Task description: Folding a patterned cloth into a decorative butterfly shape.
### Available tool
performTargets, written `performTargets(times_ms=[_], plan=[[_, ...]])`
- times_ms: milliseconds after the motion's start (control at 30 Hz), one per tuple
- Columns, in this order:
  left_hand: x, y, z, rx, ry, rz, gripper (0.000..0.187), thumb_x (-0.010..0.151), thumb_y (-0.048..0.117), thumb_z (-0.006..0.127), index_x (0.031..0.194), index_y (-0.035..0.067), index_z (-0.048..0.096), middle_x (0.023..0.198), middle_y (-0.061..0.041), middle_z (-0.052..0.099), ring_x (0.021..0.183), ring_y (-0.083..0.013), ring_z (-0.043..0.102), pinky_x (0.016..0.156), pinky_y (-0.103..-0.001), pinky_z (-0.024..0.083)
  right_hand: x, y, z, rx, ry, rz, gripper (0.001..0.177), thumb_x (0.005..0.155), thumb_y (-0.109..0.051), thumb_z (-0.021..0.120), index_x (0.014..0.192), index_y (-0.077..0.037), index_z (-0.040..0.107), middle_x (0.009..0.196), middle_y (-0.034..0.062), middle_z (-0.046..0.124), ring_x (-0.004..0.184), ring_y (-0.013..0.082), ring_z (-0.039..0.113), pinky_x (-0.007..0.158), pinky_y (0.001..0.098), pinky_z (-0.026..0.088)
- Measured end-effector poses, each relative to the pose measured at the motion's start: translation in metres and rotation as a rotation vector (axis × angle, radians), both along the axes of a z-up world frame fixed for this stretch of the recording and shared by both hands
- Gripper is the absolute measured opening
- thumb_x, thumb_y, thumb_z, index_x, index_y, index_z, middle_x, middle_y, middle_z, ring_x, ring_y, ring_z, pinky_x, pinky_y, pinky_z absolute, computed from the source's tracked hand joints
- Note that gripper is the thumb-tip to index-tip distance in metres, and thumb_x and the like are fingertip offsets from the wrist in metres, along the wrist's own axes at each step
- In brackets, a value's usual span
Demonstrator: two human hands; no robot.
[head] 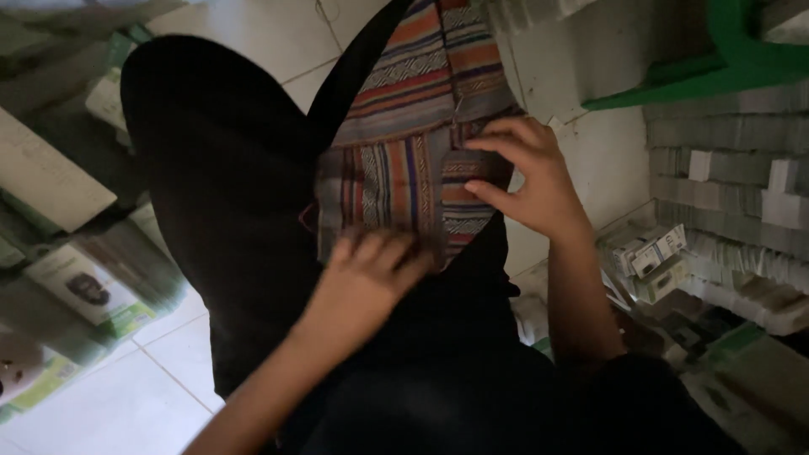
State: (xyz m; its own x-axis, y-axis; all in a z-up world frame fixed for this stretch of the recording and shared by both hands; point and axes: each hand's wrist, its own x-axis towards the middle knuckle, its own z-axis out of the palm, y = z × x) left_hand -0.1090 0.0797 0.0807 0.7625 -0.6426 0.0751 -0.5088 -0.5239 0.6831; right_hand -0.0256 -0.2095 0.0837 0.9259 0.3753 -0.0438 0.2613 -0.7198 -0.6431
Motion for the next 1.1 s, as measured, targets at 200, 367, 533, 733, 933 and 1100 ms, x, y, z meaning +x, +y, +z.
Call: performTargets(times_ms=[200, 367, 533, 733, 933, 1100], plan=[[0.007, 0.051, -0.003, 0.254, -0.192, 0.185, 0.037, 0.082, 0.018, 0.064, 0.117, 0.015, 0.074, 0.121, -0.005, 0.069, 0.116, -0.0245, 0.061, 0.103, -0.047, 0.043, -0.010, -0.015, -0.011, 0.010, 0.101, 0.040, 0.027, 0.084, -0.015, 0.088, 0.100, -0.011, 0.067, 0.126, 0.0041, 0.064, 0.124, 0.0284, 0.059, 0.112, 0.0452, 0.042], [0.006, 0.064, -0.009, 0.228, -0.043, 0.233, 0.019, 0.084, 0.016, 0.072, 0.103, 0.015, 0.072, 0.110, 0.000, 0.071, 0.102, -0.0255, 0.065, 0.088, -0.041, 0.048, -0.030, -0.053, -0.009, 0.141, 0.229, 0.017, 0.023, 0.080, -0.003, 0.078, 0.090, -0.011, 0.059, 0.122, 0.0043, 0.070, 0.117, 0.0245, 0.061, 0.109, 0.0412, 0.044], [0.021, 0.055, -0.006, 0.127, -0.131, 0.147, 0.033, 0.078, 0.015, 0.071, 0.111, 0.009, 0.074, 0.116, -0.006, 0.072, 0.090, -0.0232, 0.064, 0.080, -0.039, 0.048, -0.049, -0.078, -0.002, 0.319, 0.404, -0.039, 0.026, 0.074, 0.005, 0.074, 0.093, -0.009, 0.065, 0.103, 0.0018, 0.073, 0.102, 0.0181, 0.067, 0.110, 0.0393, 0.045], [0.021, 0.054, -0.018, 0.430, -0.131, -0.042, 0.022, 0.086, 0.016, 0.066, 0.106, 0.017, 0.073, 0.108, 0.000, 0.071, 0.100, -0.0216, 0.065, 0.089, -0.038, 0.048, -0.070, -0.105, -0.011, 0.176, 0.345, 0.060, 0.026, 0.069, 0.004, 0.076, 0.090, -0.010, 0.070, 0.099, 0.0016, 0.073, 0.103, 0.0194, 0.066, 0.110, 0.0401, 0.040], [0.024, 0.051, -0.008, 0.207, -0.188, 0.034, 0.049, 0.069, 0.024, 0.062, 0.115, 0.015, 0.075, 0.120, -0.003, 0.073, 0.108, -0.0224, 0.063, 0.091, -0.041, 0.045, -0.080, -0.086, -0.007, 0.099, 0.346, 0.124, 0.022, 0.073, -0.006, 0.086, 0.091, -0.013, 0.076, 0.105, 0.0016, 0.073, 0.107, 0.0201, 0.066, 0.109, 0.0433, 0.039], [0.017, 0.053, -0.019, 0.355, -0.194, -0.038, 0.024, 0.081, 0.015, 0.065, 0.104, 0.013, 0.074, 0.105, -0.003, 0.071, 0.105, -0.0236, 0.065, 0.096, -0.039, 0.048, -0.087, -0.067, -0.006, 0.090, 0.428, 0.070, 0.032, 0.071, -0.007, 0.088, 0.101, -0.013, 0.077, 0.110, 0.0027, 0.072, 0.111, 0.0213, 0.064, 0.101, 0.0396, 0.045]])
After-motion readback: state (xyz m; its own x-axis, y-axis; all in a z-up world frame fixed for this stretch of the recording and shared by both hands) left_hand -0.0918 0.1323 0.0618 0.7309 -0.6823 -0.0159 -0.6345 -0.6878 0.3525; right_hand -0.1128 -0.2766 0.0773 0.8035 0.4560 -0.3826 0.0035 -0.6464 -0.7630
